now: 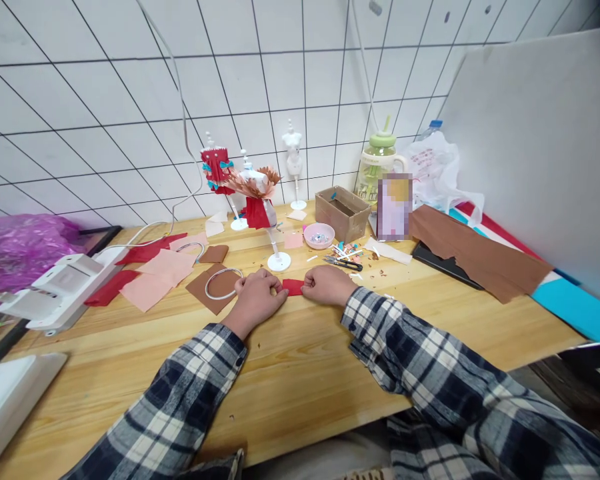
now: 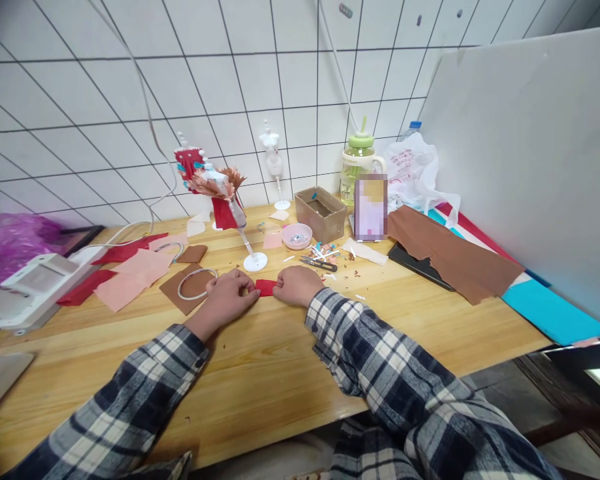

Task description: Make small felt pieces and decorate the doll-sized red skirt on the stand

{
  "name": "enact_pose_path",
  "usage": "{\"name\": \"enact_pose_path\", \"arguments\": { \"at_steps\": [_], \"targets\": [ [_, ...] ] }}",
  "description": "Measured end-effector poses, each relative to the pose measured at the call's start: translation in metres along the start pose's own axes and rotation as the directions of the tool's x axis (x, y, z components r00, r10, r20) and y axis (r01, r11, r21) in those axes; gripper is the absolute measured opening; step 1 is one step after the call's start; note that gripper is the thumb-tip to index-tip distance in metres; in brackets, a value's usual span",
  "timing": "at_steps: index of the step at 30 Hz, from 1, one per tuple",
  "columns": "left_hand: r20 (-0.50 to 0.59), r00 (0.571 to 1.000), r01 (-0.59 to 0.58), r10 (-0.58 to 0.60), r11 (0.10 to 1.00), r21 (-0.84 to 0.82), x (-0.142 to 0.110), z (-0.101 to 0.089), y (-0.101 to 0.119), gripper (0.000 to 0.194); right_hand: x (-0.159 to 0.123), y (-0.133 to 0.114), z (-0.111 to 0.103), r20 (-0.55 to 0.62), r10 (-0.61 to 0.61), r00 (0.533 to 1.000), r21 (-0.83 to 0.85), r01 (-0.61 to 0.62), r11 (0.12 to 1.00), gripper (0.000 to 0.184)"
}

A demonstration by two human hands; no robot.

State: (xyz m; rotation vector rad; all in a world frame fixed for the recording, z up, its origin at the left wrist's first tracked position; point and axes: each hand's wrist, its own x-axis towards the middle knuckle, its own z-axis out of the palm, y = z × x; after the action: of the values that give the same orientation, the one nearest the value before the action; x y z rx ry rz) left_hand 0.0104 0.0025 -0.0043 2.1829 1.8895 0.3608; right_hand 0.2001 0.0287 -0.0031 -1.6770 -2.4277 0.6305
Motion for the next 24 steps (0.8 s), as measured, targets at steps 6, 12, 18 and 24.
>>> {"name": "enact_pose_path", "arguments": {
  "at_steps": [6,12,18,24],
  "targets": [
    [-0.024,1.000,0.005,-0.005,1.000,-0.002,0.000,0.003,-0.001,0.017,-0.002,0.006,0.004,-0.078,-0.028,0.997,0.063,0.033,0.997,0.015],
    [-0.038,0.999,0.014,-0.014,1.000,-0.002,0.000,0.005,-0.001,0.021,0.000,0.018,0.005,-0.104,-0.060,0.993,0.164,0.077,0.983,0.016],
    [-0.048,0.999,0.011,-0.012,1.000,-0.011,0.001,0.007,-0.002,0.020,-0.009,0.018,0.003,-0.221,-0.273,0.936,0.136,0.306,0.942,0.008],
    [-0.077,0.997,-0.016,0.012,0.998,-0.055,-0.001,0.005,-0.004,0.019,-0.012,0.013,0.004,-0.155,-0.415,0.896,-0.084,0.407,0.910,0.016]
  ]
}}
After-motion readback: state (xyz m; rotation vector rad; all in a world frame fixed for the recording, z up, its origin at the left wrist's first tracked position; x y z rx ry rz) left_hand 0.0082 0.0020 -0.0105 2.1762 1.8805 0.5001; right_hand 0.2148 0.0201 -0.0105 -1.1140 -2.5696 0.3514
